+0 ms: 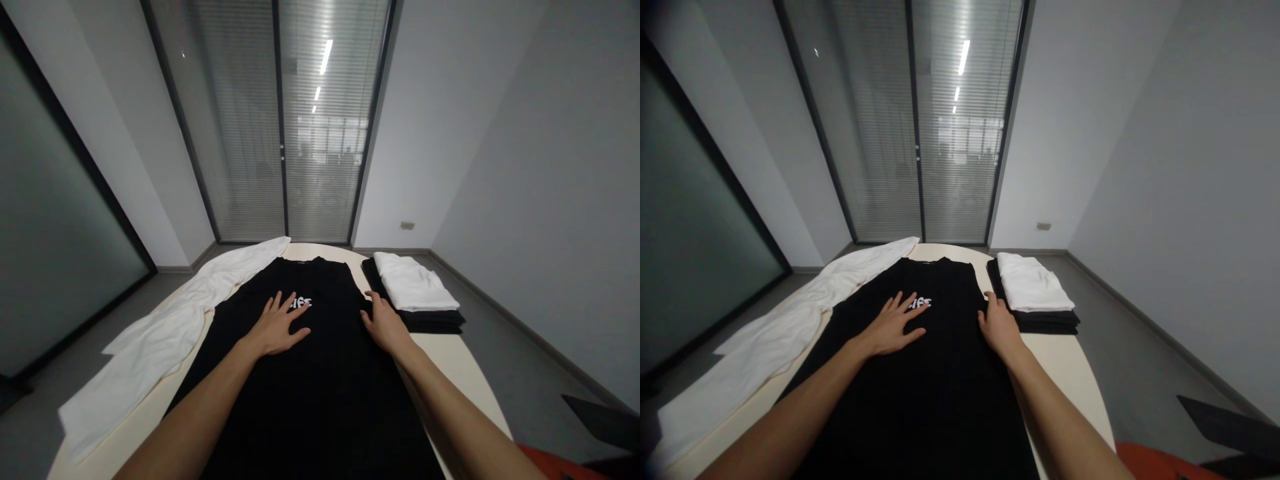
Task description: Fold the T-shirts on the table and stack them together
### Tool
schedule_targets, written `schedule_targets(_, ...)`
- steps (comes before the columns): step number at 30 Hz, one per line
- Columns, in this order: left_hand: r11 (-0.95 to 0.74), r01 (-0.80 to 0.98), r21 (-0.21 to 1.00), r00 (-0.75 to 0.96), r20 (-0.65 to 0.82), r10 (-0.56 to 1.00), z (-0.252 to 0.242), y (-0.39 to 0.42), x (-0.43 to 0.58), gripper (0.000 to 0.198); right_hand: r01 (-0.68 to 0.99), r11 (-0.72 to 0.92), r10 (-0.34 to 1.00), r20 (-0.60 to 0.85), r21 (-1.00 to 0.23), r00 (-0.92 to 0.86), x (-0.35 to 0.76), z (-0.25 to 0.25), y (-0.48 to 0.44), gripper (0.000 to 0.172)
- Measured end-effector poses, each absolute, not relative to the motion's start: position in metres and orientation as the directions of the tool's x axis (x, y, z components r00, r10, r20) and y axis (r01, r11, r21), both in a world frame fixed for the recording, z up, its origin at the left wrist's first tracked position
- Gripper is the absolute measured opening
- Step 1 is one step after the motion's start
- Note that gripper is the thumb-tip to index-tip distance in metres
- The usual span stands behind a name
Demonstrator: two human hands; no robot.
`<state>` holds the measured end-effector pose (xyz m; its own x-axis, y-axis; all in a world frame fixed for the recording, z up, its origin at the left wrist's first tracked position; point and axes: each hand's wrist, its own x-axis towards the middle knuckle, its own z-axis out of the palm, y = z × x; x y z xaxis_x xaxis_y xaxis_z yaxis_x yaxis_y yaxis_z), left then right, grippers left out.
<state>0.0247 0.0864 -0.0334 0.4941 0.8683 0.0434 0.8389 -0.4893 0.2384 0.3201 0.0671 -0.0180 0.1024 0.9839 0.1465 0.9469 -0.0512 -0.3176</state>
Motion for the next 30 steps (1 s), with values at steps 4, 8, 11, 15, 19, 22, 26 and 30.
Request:
schedule_targets(4,-0.484,0.844,0.232,0.479,0.08,0.874,-0.035,0.084,0.026,0.066,0.942,-0.02,0.991,0.118,-0.336,0.063,0.325,-0.021,0.067,0.035)
schedule_targets(8,-0.526,0.822,0.216,0.508,0.139,0.85,-0.032,0.081,0.031,0.061,0.917,0.0,0.976,0.199,-0.398,0.087,0.325,-0.018,0.068,0.036)
schedule_targets(11,-0.638,0.744,0.201,0.622,0.143,0.77,-0.03,0.076,0.037,0.055,0.867,0.037,0.97,0.228,-0.497,0.089,0.326,-0.019,0.069,0.043)
schedule_targets(15,-0.665,0.716,0.212,0.661,0.101,0.744,-0.032,0.072,0.042,0.065,0.804,0.041,0.97,0.216,-0.593,0.11,0.326,-0.023,0.071,0.045)
schedule_targets(19,-0.643,0.735,0.216,0.644,0.077,0.761,-0.034,0.07,0.043,0.07,0.8,-0.012,0.976,0.168,-0.6,0.141,0.325,-0.02,0.071,0.033)
schedule_targets(22,-0.642,0.733,0.225,0.642,0.079,0.762,-0.033,0.07,0.042,0.069,0.812,-0.033,0.973,0.167,-0.582,0.159,0.326,-0.016,0.07,0.026)
schedule_targets(26,-0.659,0.716,0.232,0.659,0.089,0.747,-0.032,0.07,0.041,0.068,0.81,-0.03,0.963,0.199,-0.586,0.18,0.328,-0.017,0.071,0.027)
schedule_targets(30,-0.677,0.706,0.209,0.676,0.086,0.731,-0.032,0.069,0.041,0.07,0.712,0.057,0.967,0.217,-0.699,0.135,0.326,-0.024,0.073,0.029)
